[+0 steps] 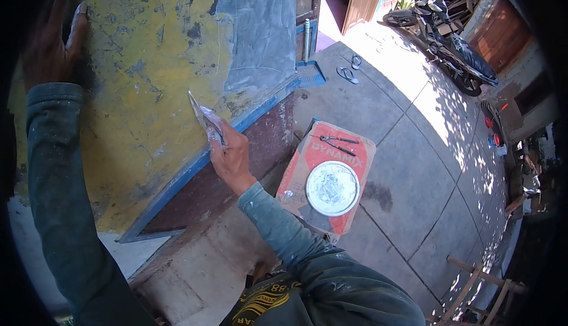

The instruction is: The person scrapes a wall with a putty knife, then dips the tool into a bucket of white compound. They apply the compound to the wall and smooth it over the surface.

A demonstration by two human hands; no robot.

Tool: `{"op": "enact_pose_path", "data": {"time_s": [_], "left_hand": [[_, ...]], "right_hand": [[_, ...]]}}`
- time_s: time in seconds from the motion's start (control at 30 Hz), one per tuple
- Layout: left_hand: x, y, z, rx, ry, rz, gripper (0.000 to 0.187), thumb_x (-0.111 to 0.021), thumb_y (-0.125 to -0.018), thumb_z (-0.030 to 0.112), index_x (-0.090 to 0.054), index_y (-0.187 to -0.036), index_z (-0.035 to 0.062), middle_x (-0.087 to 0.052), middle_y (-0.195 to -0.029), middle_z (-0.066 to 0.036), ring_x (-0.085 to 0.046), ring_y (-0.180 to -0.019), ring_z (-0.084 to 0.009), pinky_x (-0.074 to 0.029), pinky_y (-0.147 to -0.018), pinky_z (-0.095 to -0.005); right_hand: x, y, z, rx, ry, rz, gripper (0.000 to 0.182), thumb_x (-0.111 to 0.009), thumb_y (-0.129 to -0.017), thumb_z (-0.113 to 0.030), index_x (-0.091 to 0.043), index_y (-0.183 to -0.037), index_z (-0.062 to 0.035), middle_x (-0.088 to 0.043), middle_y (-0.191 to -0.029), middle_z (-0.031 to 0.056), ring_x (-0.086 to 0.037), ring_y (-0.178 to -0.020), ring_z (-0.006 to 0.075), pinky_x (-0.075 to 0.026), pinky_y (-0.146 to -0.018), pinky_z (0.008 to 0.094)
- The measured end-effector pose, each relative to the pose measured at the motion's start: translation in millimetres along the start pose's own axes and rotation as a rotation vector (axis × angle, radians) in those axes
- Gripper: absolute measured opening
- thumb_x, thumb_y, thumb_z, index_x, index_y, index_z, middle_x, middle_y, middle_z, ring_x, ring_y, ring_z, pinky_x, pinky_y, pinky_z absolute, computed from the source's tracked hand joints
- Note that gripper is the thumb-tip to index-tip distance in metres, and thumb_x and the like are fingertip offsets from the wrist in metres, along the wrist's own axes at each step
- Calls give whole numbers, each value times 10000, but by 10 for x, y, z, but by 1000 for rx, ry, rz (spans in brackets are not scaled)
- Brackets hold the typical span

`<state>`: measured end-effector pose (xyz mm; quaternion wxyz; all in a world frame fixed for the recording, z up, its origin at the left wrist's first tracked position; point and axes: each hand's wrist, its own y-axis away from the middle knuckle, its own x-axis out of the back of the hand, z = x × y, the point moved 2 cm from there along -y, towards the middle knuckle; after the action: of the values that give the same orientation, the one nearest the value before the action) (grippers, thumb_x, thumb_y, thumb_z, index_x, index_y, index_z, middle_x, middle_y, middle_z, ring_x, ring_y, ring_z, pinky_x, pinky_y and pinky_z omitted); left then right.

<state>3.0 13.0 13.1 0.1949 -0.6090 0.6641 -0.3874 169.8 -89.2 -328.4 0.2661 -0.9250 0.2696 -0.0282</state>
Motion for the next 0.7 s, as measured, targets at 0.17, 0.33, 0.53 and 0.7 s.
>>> {"op": "enact_pose_path", "data": {"time_s": [0.17, 0.33, 0.53, 0.7], "left_hand": [[25, 17, 48, 65, 36, 9, 568, -596, -989, 370, -464, -1532, 268, -466, -1585, -18, -405, -1481, -187, -236, -1275, -378], [48, -53, 61, -22, 0, 21, 579, -636, -943, 414, -503, -1463, 198, -455, -1570, -118, -387, -1469, -311, -227, -1239, -521], [62, -73, 75, -98, -47, 24, 613, -680, -895, 455, -541, -1395, 129, -443, -1557, -213, -365, -1460, -435, -214, -1203, -666], [94, -75, 103, -96, -44, 15, 656, -721, -873, 444, -522, -1418, 138, -433, -1572, -193, -343, -1474, -433, -202, -1209, -669]], "right_hand": [[295, -250, 306, -57, 79, 233, 465, -571, -890, 32, -624, -1348, -25, -723, -1211, 200, -714, -1125, 321, -533, -944, 379], [-144, -249, 505, 69, 455, 252, 511, -608, -847, 18, -634, -1352, -60, -699, -1232, 208, -680, -1113, 367, -507, -892, 418], [-243, 406, 370, 172, 407, 16, 508, -633, -819, 23, -657, -1319, -61, -699, -1223, 202, -683, -1072, 381, -515, -881, 429], [221, 189, 502, -234, -54, 294, 346, -577, -886, -5, -671, -1218, 24, -739, -1058, 160, -704, -965, 269, -518, -858, 384]]}}
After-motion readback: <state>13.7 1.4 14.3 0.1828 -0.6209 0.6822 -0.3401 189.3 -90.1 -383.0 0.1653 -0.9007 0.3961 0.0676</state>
